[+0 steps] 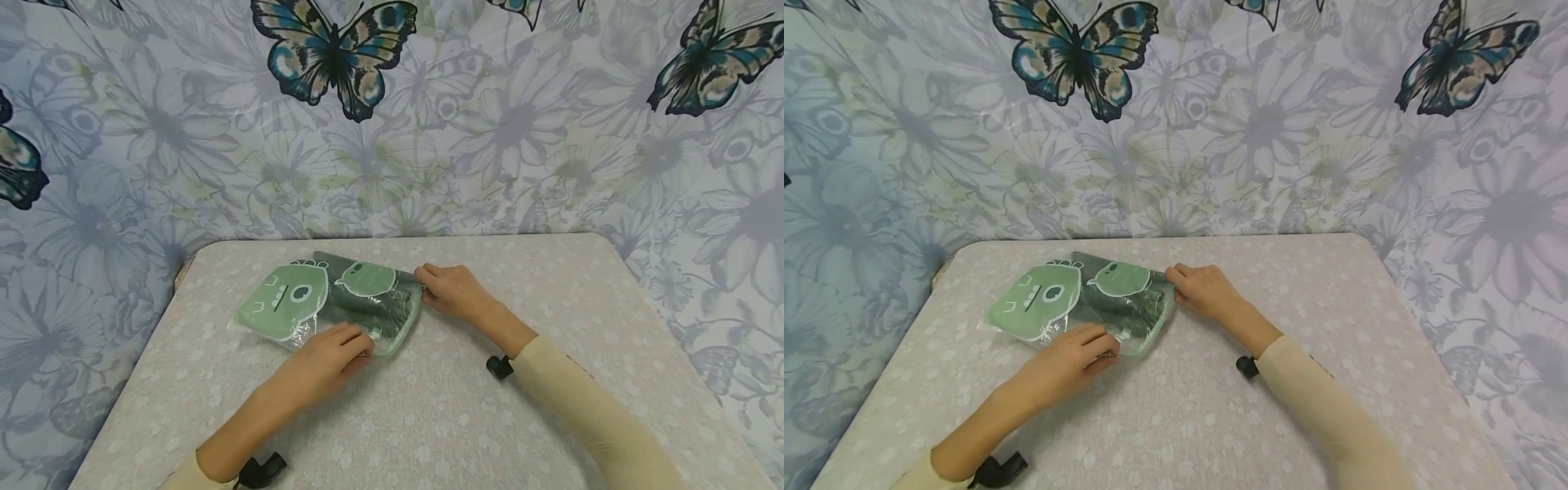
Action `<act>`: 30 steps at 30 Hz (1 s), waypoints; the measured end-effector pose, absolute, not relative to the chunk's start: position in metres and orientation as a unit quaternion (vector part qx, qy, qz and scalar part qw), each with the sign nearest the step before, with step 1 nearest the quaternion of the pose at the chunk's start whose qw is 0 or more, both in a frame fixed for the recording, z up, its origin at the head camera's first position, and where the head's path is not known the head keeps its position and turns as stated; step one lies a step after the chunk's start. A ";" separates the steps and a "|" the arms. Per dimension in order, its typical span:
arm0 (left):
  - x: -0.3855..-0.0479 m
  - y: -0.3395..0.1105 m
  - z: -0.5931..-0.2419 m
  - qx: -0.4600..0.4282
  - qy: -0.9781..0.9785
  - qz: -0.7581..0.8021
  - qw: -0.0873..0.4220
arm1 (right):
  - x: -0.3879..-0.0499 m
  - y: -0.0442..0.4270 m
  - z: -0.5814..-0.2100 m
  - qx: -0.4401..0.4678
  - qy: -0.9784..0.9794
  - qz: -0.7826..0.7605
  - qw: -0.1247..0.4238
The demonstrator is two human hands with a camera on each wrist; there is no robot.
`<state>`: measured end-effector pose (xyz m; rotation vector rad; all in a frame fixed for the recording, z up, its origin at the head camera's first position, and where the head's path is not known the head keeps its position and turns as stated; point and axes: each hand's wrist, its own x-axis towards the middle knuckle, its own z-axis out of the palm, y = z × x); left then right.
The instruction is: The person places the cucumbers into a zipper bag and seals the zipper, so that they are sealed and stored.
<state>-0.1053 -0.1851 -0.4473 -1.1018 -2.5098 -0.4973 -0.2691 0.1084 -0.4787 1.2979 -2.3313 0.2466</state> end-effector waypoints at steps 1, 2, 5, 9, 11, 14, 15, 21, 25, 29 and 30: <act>-0.105 -0.187 -0.446 -0.389 -0.886 -0.181 0.179 | -0.269 0.109 -0.478 0.469 -0.849 0.084 0.228; -0.104 -0.188 -0.444 -0.388 -0.884 -0.187 0.180 | -0.270 0.110 -0.478 0.466 -0.852 0.080 0.227; -0.103 -0.191 -0.441 -0.388 -0.878 -0.210 0.188 | -0.271 0.111 -0.477 0.453 -0.862 0.073 0.216; -0.104 -0.192 -0.440 -0.390 -0.870 -0.226 0.199 | -0.271 0.111 -0.477 0.439 -0.876 0.064 0.190; -0.104 -0.191 -0.439 -0.392 -0.868 -0.230 0.201 | -0.272 0.109 -0.476 0.434 -0.882 0.059 0.174; -0.104 -0.191 -0.440 -0.389 -0.868 -0.236 0.199 | -0.273 0.108 -0.475 0.428 -0.890 0.060 0.143; -0.104 -0.191 -0.440 -0.389 -0.867 -0.239 0.200 | -0.274 0.108 -0.475 0.425 -0.894 0.061 0.131; -0.105 -0.189 -0.441 -0.386 -0.866 -0.247 0.198 | -0.275 0.113 -0.472 0.421 -0.899 0.070 0.100; -0.106 -0.189 -0.442 -0.386 -0.864 -0.253 0.200 | -0.275 0.116 -0.472 0.426 -0.897 0.055 0.105; -0.106 -0.188 -0.442 -0.386 -0.864 -0.254 0.198 | -0.275 0.117 -0.477 0.411 -0.905 0.049 0.099; -0.105 -0.187 -0.442 -0.385 -0.865 -0.254 0.196 | -0.276 0.117 -0.478 0.411 -0.905 0.050 0.098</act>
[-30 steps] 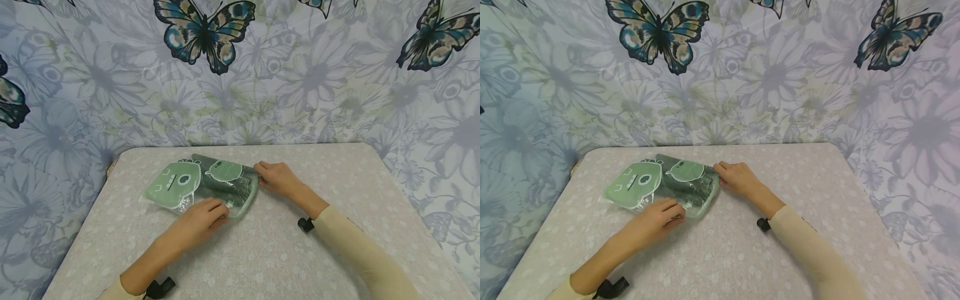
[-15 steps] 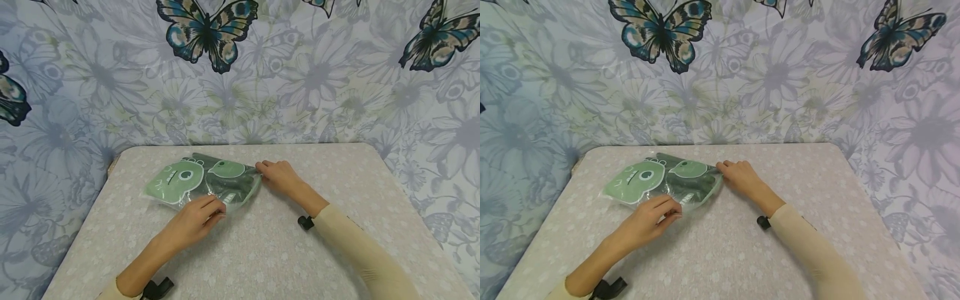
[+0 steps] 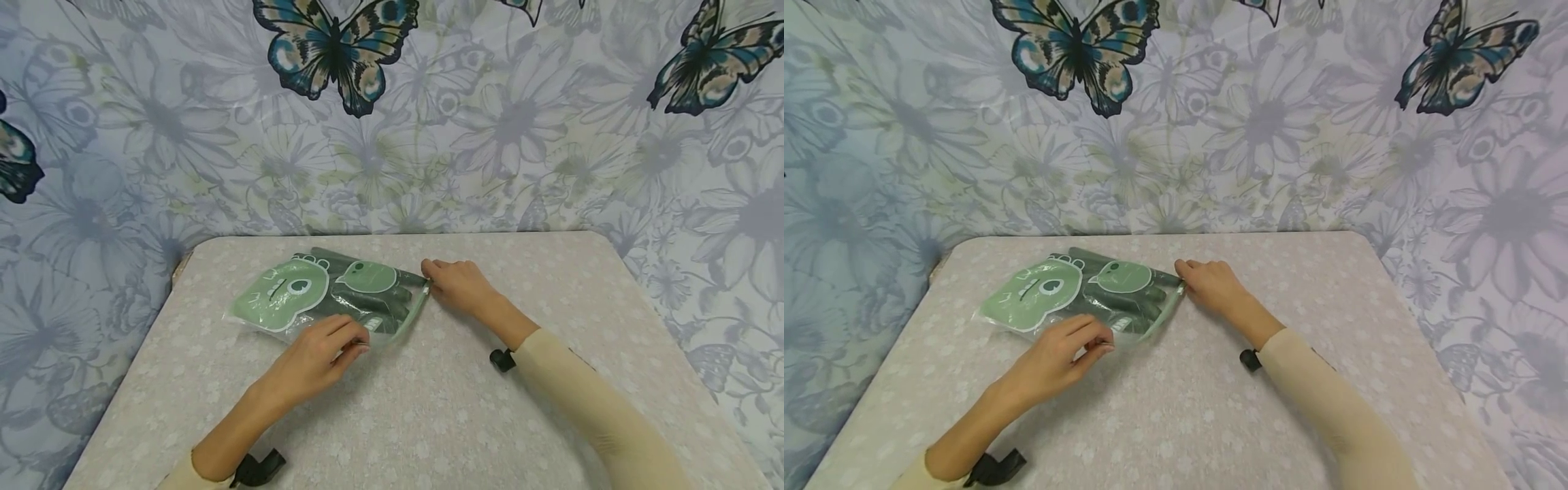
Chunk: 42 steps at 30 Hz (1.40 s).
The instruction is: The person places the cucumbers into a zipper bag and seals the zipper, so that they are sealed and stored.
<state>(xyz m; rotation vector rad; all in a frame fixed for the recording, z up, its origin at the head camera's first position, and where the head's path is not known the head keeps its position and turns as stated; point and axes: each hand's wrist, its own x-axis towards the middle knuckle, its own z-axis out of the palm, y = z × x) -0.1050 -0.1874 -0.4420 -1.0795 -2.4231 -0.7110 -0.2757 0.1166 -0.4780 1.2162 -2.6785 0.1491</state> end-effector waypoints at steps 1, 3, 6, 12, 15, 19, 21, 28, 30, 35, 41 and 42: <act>-0.105 -0.188 -0.442 -0.385 -0.865 -0.255 0.195 | -0.276 0.116 -0.479 0.413 -0.904 0.053 0.097; -0.105 -0.188 -0.442 -0.383 -0.866 -0.256 0.194 | -0.277 0.114 -0.480 0.424 -0.899 0.059 0.098; -0.104 -0.188 -0.442 -0.381 -0.867 -0.258 0.191 | -0.278 0.112 -0.481 0.443 -0.889 0.071 0.092; -0.106 -0.188 -0.441 -0.376 -0.869 -0.260 0.188 | -0.277 0.108 -0.481 0.463 -0.876 0.107 0.085; -0.106 -0.188 -0.442 -0.373 -0.870 -0.265 0.187 | -0.276 0.107 -0.483 0.465 -0.873 0.121 0.086; -0.106 -0.188 -0.442 -0.373 -0.867 -0.274 0.185 | -0.276 0.111 -0.481 0.462 -0.877 0.107 0.083; -0.107 -0.188 -0.442 -0.369 -0.870 -0.273 0.182 | -0.276 0.115 -0.479 0.465 -0.878 0.085 0.083; -0.107 -0.190 -0.442 -0.361 -0.870 -0.289 0.172 | -0.274 0.123 -0.472 0.515 -0.848 -0.011 0.122; -0.107 -0.191 -0.440 -0.360 -0.872 -0.285 0.172 | -0.274 0.121 -0.471 0.531 -0.836 -0.031 0.135; -0.104 -0.194 -0.435 -0.361 -0.870 -0.286 0.177 | -0.275 0.120 -0.470 0.530 -0.835 -0.058 0.137; -0.101 -0.201 -0.431 -0.372 -0.861 -0.293 0.183 | -0.283 0.125 -0.474 0.487 -0.866 -0.035 0.105; -0.100 -0.201 -0.431 -0.372 -0.861 -0.295 0.182 | -0.285 0.126 -0.475 0.480 -0.871 -0.026 0.100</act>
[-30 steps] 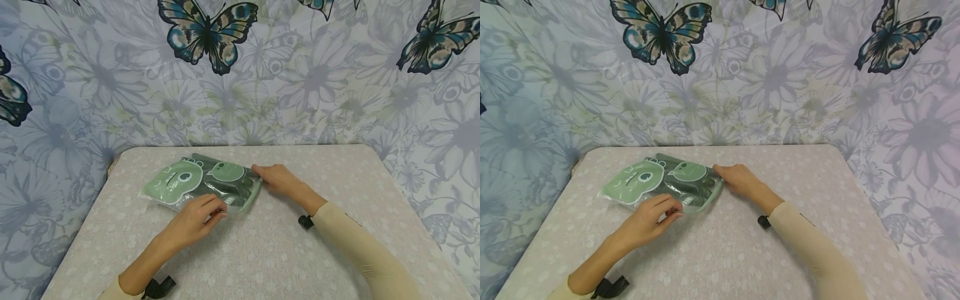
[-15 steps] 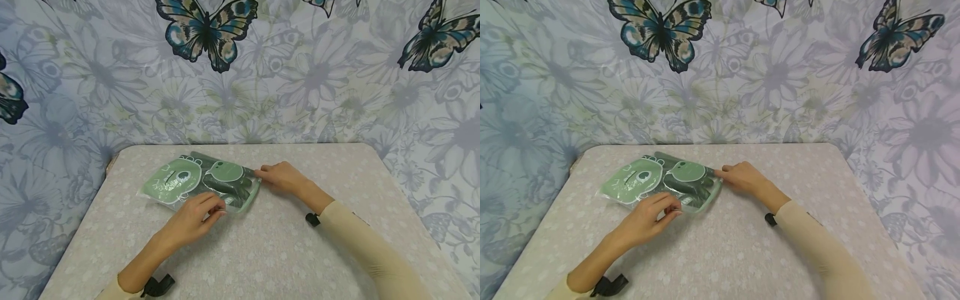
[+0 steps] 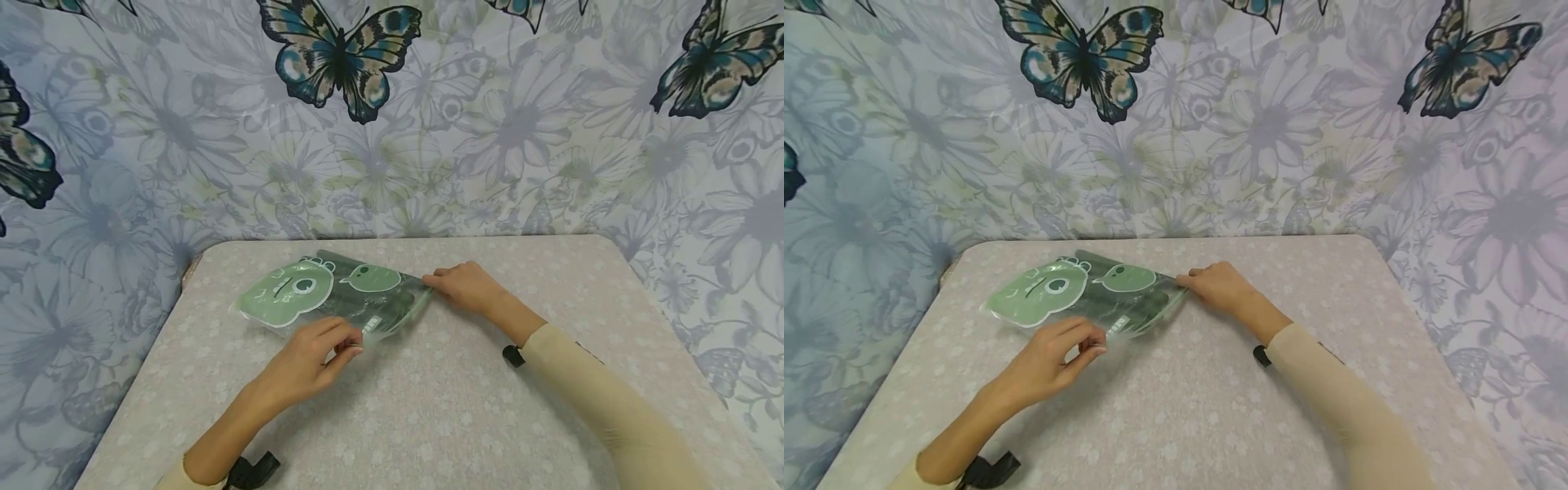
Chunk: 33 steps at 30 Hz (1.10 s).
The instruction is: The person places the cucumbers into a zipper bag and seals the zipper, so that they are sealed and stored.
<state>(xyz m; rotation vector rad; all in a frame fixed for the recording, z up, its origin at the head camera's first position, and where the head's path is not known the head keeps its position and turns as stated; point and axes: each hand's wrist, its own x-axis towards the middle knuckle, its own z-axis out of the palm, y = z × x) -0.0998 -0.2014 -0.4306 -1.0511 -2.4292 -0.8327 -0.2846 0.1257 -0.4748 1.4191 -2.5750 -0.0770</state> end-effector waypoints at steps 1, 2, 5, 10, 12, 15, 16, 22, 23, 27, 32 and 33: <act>-0.100 -0.201 -0.431 -0.372 -0.861 -0.297 0.181 | -0.286 0.127 -0.476 0.472 -0.876 -0.019 0.096; -0.100 -0.201 -0.432 -0.372 -0.860 -0.300 0.180 | -0.287 0.127 -0.476 0.462 -0.882 -0.012 0.095; -0.103 -0.194 -0.436 -0.372 -0.862 -0.299 0.170 | -0.290 0.128 -0.476 0.441 -0.892 -0.004 0.102; -0.110 -0.174 -0.444 -0.392 -0.858 -0.291 0.162 | -0.291 0.131 -0.476 0.393 -0.914 0.025 0.101; -0.113 -0.164 -0.446 -0.395 -0.855 -0.288 0.172 | -0.291 0.138 -0.473 0.366 -0.926 0.055 0.076; -0.117 -0.150 -0.447 -0.387 -0.858 -0.282 0.186 | -0.288 0.152 -0.464 0.320 -0.940 0.112 0.026; -0.118 -0.145 -0.447 -0.382 -0.860 -0.280 0.188 | -0.287 0.158 -0.461 0.309 -0.943 0.127 0.012; -0.122 -0.126 -0.448 -0.365 -0.881 -0.250 0.169 | -0.269 0.188 -0.447 0.293 -0.938 0.181 -0.046; -0.122 -0.124 -0.449 -0.369 -0.884 -0.239 0.159 | -0.266 0.192 -0.446 0.297 -0.936 0.184 -0.053; -0.115 -0.127 -0.459 -0.377 -0.905 -0.185 0.071 | -0.249 0.206 -0.444 0.299 -0.931 0.191 -0.081; -0.099 -0.154 -0.465 -0.346 -0.917 -0.197 0.016 | -0.227 0.221 -0.446 0.304 -0.930 0.195 -0.067; -0.098 -0.162 -0.463 -0.337 -0.918 -0.207 0.023 | -0.222 0.225 -0.447 0.302 -0.931 0.196 -0.056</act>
